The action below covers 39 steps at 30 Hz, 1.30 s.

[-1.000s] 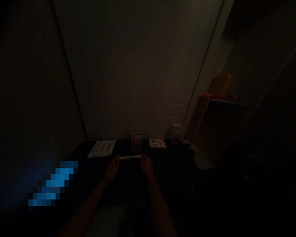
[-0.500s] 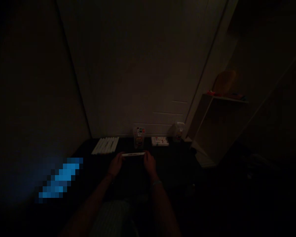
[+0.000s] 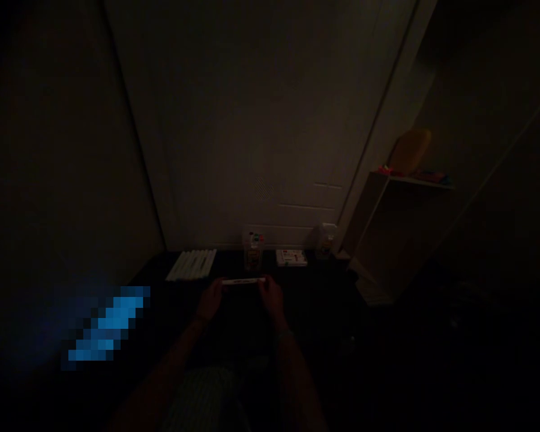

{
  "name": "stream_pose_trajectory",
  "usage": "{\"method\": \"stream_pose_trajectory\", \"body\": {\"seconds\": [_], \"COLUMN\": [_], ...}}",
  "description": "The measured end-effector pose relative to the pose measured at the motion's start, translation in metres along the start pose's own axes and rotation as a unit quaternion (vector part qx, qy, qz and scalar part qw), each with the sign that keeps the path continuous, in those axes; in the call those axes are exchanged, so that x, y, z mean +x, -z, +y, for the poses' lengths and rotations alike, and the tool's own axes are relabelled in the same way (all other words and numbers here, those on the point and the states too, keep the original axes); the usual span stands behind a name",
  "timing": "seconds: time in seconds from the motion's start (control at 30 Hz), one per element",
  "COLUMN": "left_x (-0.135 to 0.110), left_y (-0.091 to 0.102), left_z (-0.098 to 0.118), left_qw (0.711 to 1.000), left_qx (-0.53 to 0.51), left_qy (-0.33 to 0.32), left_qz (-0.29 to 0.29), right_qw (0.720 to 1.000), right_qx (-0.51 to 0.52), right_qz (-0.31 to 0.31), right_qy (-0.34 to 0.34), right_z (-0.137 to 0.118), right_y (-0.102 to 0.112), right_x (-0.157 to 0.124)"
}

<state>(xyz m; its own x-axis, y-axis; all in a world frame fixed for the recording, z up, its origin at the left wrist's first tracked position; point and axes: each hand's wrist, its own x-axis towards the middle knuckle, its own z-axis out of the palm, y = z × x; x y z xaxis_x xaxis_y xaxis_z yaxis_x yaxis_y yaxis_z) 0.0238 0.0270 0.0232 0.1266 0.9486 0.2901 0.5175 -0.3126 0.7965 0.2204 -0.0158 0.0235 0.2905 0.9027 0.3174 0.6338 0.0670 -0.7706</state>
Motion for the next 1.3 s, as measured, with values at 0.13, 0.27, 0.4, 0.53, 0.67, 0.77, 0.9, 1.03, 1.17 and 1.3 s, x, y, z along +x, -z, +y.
{"method": "stream_pose_trajectory", "body": {"seconds": [0.13, 0.27, 0.4, 0.53, 0.67, 0.77, 0.9, 1.03, 1.17, 1.3], "left_x": [-0.002, -0.003, -0.003, -0.002, -0.002, -0.003, -0.003, -0.004, -0.004, -0.004], "left_y": [-0.001, 0.0, 0.001, -0.001, -0.003, -0.003, -0.002, -0.002, -0.001, 0.0], "left_z": [0.001, 0.003, 0.005, 0.003, 0.0, -0.001, 0.001, 0.003, 0.004, 0.005], "left_qw": [1.0, 1.0, 1.0, 1.0, 1.0, 1.0, 1.0, 0.999, 0.999, 1.0], "left_qx": [0.012, 0.021, 0.023, 0.011, 0.011, 0.013, 0.021, 0.033, 0.03, 0.018], "left_qy": [0.0, 0.005, 0.008, 0.0, 0.005, 0.002, 0.001, 0.006, 0.012, 0.014], "left_qz": [0.002, 0.008, 0.0, 0.001, 0.008, 0.012, 0.012, 0.013, 0.005, 0.006], "right_qw": [1.0, 1.0, 1.0, 1.0, 1.0, 1.0, 1.0, 1.0, 1.0, 1.0], "right_qx": [-0.003, -0.018, -0.022, -0.023, -0.021, -0.017, -0.016, -0.013, -0.019, -0.014], "right_qz": [0.003, 0.007, 0.005, 0.007, 0.006, 0.007, 0.006, 0.004, 0.005, 0.006], "right_qy": [0.003, -0.01, -0.016, -0.008, -0.013, -0.018, -0.021, -0.014, -0.006, 0.0], "right_z": [-0.004, -0.011, -0.012, -0.007, -0.006, -0.008, -0.013, -0.012, -0.006, -0.001], "right_y": [0.003, 0.008, 0.008, 0.005, 0.003, 0.004, 0.007, 0.007, 0.004, 0.001], "right_x": [-0.002, -0.004, -0.004, -0.002, -0.001, -0.002, -0.004, -0.004, -0.002, -0.001]}}
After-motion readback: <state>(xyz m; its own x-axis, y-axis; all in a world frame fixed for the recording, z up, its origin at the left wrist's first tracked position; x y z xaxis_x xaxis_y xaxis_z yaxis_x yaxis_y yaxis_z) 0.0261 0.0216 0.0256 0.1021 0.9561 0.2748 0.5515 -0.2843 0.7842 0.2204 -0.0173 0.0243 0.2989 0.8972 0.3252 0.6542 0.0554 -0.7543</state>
